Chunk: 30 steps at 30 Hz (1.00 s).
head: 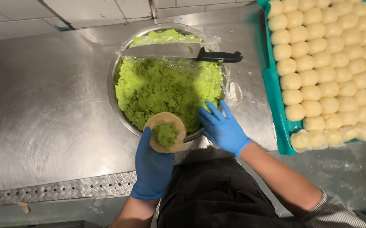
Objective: Filling dough balls with a green paste filling and placing them in liners on a tray.
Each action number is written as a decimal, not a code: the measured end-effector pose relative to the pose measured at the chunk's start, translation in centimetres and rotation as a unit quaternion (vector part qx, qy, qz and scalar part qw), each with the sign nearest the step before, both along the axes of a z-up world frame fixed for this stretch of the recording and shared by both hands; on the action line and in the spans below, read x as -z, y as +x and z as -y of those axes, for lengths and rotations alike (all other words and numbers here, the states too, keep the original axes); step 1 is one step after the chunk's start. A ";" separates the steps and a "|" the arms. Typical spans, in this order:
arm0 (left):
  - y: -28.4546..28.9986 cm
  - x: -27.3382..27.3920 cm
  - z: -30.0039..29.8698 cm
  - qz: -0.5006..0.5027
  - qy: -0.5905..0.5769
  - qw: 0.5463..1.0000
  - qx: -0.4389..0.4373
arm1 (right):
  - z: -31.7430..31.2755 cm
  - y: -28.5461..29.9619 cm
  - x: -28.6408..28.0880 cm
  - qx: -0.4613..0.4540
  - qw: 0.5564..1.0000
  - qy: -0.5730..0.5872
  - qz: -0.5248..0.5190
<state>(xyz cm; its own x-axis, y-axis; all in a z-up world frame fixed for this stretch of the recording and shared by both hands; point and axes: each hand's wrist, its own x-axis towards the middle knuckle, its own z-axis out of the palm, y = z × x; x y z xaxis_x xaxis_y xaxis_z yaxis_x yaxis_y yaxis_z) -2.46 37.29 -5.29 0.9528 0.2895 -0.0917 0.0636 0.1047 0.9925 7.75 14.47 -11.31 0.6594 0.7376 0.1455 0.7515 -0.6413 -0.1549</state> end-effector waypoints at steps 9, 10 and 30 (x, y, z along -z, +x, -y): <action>-0.8 0.0 0.0 -0.004 -0.008 1.000 0.016 | 6.1 0.2 1.2 0.010 0.998 -0.037 0.054; -0.7 -0.3 -0.1 -0.008 -0.006 1.000 0.022 | 6.9 0.1 1.5 0.002 0.998 -0.024 0.053; 2.9 -4.3 8.8 -0.157 -0.431 0.851 0.258 | 9.6 -4.1 -12.8 0.006 0.962 0.236 -0.138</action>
<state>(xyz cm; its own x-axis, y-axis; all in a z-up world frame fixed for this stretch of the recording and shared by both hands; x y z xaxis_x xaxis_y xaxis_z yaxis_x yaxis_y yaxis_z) 0.40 28.54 -1.01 0.8224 -0.4631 -0.3306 0.5689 0.6622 0.4877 3.68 4.90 1.53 0.7296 0.6240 0.2798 0.6322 -0.4596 -0.6238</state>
